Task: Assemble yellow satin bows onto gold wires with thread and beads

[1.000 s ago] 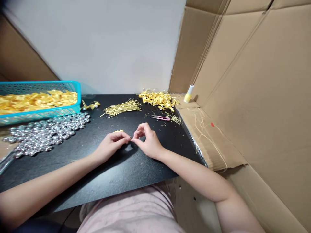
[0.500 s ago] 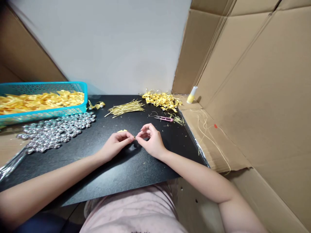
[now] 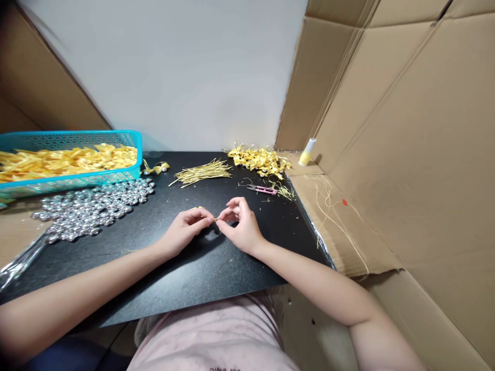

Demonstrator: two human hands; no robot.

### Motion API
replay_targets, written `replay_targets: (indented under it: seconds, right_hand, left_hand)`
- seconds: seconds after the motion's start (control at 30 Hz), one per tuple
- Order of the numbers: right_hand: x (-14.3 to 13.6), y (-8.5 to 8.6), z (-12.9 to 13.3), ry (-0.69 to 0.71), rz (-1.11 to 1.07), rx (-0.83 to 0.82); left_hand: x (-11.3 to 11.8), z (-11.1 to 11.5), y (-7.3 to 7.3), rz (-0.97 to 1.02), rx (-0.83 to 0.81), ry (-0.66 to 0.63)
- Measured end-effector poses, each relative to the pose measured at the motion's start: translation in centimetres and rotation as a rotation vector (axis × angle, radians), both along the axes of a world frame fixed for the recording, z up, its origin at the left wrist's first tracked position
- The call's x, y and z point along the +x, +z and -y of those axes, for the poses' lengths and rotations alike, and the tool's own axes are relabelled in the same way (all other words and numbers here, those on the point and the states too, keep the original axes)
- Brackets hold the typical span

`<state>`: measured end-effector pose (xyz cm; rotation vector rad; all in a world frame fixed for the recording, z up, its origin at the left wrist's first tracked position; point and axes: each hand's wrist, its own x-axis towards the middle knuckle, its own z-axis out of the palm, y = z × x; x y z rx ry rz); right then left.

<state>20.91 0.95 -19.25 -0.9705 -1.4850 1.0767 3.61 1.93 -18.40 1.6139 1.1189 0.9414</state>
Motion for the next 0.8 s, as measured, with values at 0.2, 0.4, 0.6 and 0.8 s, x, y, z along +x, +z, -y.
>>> replay_targets:
  seconds: [0.2,0.4,0.6,0.8]
  right_hand:
    - [0.0,-0.12,-0.27,0.021,-0.05,-0.081]
    - [0.09,0.0,-0.26,0.104,-0.019,-0.094]
    - [0.18,-0.01,-0.49,0.092,-0.063,-0.125]
    - [0.21,-0.05,-0.68,0.063,-0.06,-0.093]
  left_hand:
    - [-0.08,-0.08,-0.07,-0.023,0.033,-0.006]
    - [0.06,0.06,0.1,-0.019,-0.01,0.011]
    - [-0.06,0.13,-0.14,0.028,-0.089,0.013]
    - [0.01,0.13,0.35,-0.017,-0.111,-0.029]
